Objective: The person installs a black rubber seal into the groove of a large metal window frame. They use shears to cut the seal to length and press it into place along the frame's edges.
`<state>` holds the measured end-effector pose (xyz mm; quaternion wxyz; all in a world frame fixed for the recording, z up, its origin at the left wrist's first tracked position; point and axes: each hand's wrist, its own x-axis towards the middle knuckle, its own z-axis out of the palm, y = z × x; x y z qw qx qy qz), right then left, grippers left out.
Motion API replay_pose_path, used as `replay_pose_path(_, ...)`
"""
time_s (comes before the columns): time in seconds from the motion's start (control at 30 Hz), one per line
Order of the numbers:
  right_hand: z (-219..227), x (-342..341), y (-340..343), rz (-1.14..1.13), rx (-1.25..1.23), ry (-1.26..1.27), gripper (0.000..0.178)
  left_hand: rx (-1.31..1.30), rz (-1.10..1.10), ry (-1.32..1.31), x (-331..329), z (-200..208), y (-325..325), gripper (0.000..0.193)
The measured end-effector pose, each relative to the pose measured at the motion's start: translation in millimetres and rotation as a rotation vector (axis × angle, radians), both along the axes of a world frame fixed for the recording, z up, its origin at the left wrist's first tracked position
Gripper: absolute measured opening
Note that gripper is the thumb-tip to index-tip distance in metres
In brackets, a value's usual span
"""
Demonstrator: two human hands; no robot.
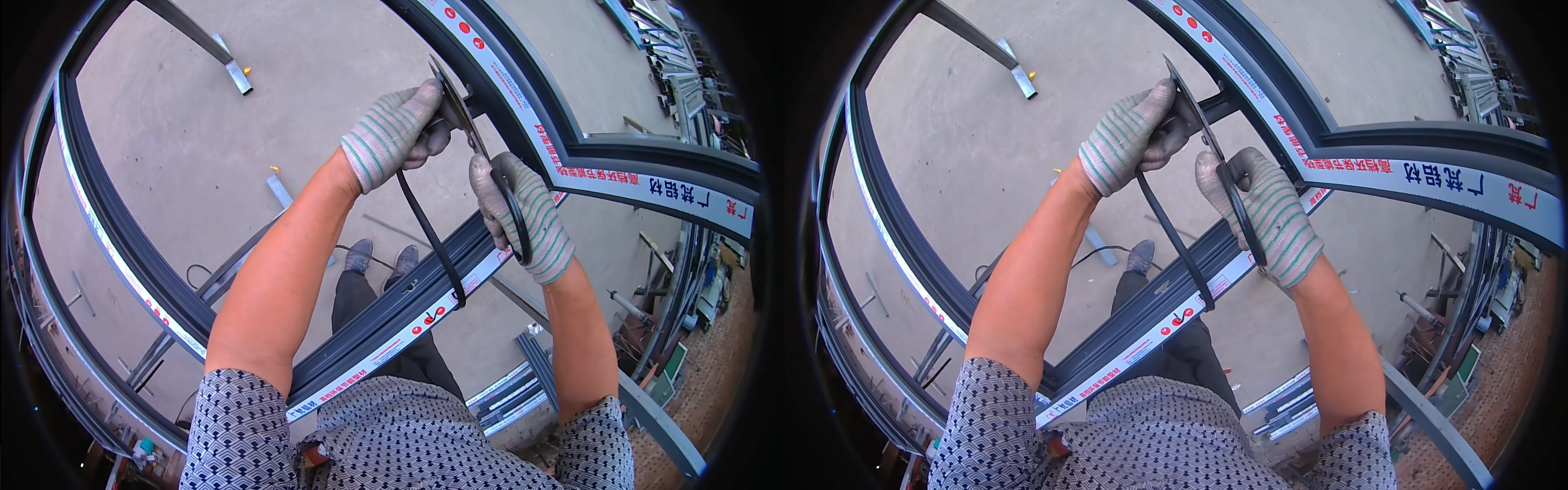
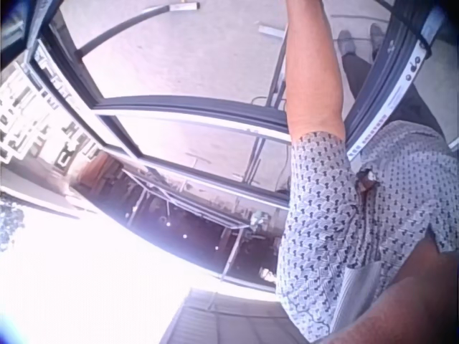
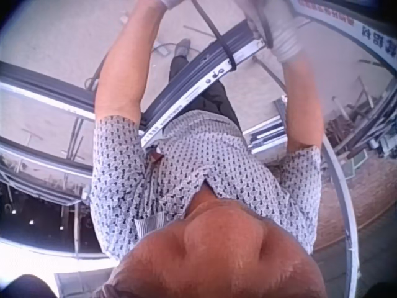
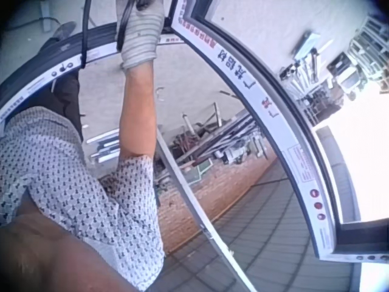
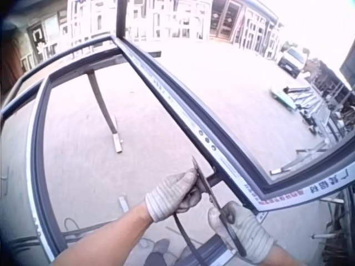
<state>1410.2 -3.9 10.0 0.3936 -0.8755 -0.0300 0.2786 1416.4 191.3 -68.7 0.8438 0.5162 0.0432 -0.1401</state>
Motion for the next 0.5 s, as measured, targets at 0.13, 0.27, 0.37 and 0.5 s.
replay_pose_path(0.13, -6.8, 0.5, -3.1, 0.052, 0.007, -0.053, 0.042, 0.032, 0.014, 0.003, 0.9, -0.3, -2.2, 0.059)
replay_pose_path(0.27, -9.1, 1.9, -5.4, 0.057, -0.005, -0.052, 0.041, 0.052, 0.018, 0.008, -0.5, 2.8, -0.9, 0.06)
replay_pose_path(0.37, -10.4, 2.5, -5.0, 0.058, -0.001, -0.055, 0.041, 0.074, 0.029, -0.015, -0.4, 1.2, -1.1, 0.06)
replay_pose_path(0.5, -8.4, 2.0, -4.2, 0.053, -0.013, -0.051, 0.04, -0.026, 0.033, -0.023, -1.6, 2.2, -2.3, 0.055)
